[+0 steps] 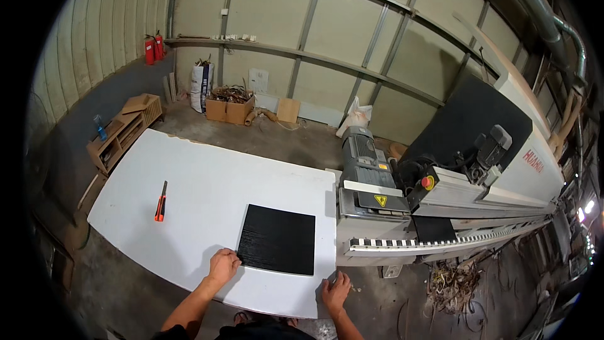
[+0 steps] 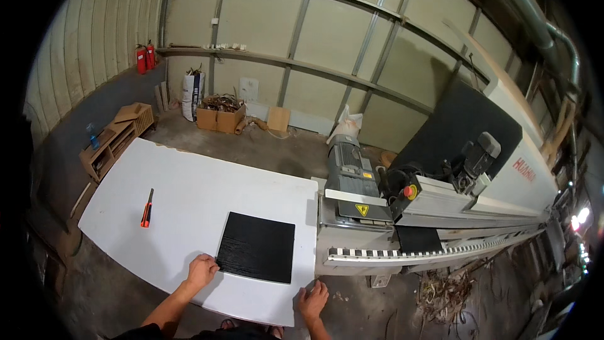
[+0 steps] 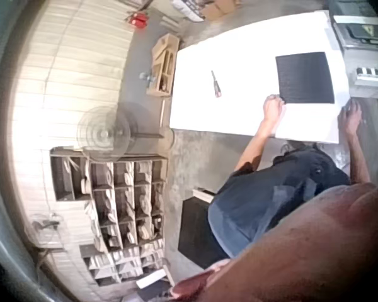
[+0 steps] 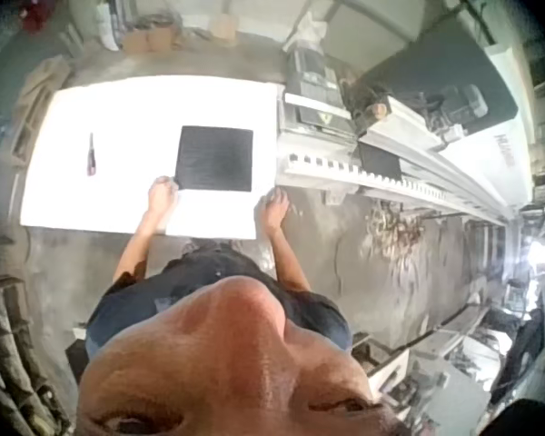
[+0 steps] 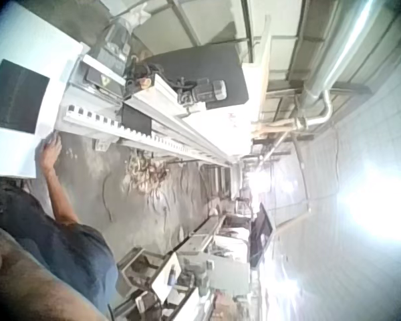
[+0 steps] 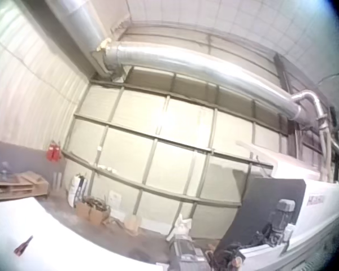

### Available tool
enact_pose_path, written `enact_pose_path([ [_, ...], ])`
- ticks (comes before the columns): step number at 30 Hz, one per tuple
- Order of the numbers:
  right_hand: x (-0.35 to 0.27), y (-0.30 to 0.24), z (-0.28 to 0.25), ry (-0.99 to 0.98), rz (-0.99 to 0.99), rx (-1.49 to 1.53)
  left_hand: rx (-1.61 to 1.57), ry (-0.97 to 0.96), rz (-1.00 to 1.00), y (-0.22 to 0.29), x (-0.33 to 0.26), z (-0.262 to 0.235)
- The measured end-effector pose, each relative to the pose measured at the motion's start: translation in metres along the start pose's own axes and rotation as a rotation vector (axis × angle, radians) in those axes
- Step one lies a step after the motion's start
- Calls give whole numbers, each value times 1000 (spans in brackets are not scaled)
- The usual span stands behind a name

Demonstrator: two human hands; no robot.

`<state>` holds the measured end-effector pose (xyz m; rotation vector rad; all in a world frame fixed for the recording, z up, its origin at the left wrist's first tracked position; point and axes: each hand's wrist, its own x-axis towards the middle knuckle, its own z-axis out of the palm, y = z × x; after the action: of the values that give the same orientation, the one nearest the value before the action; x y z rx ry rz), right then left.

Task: The person uses a utility knife to trim the edges of dark wood panels and then places them onto a large stack in a workshop.

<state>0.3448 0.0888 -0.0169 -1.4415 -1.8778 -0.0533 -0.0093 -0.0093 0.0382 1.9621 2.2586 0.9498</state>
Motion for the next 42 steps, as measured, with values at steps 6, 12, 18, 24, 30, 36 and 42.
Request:
enact_pose_path([
  [6,1,5,-4,-353,418,178,-227,-12,39,77,40,7],
  [12,16,0,7,-358,503,222,-553,-199,119,140,102,56],
  [18,15,-8,-2,-409,598,187,-623,-526,-51,198,149,105],
  [24,19,-11,-7,-443,653,162,-689,-602,-126,236,203,165],
  [30,25,-12,-9,-437,661,163,-920,-542,-307,266,234,200],
  [36,24,-15,-7,-432,645,153,-1207,-508,-704,227,233,206],
  [42,14,-6,-3,-343,560,132,-1506,-411,-819,151,196,132],
])
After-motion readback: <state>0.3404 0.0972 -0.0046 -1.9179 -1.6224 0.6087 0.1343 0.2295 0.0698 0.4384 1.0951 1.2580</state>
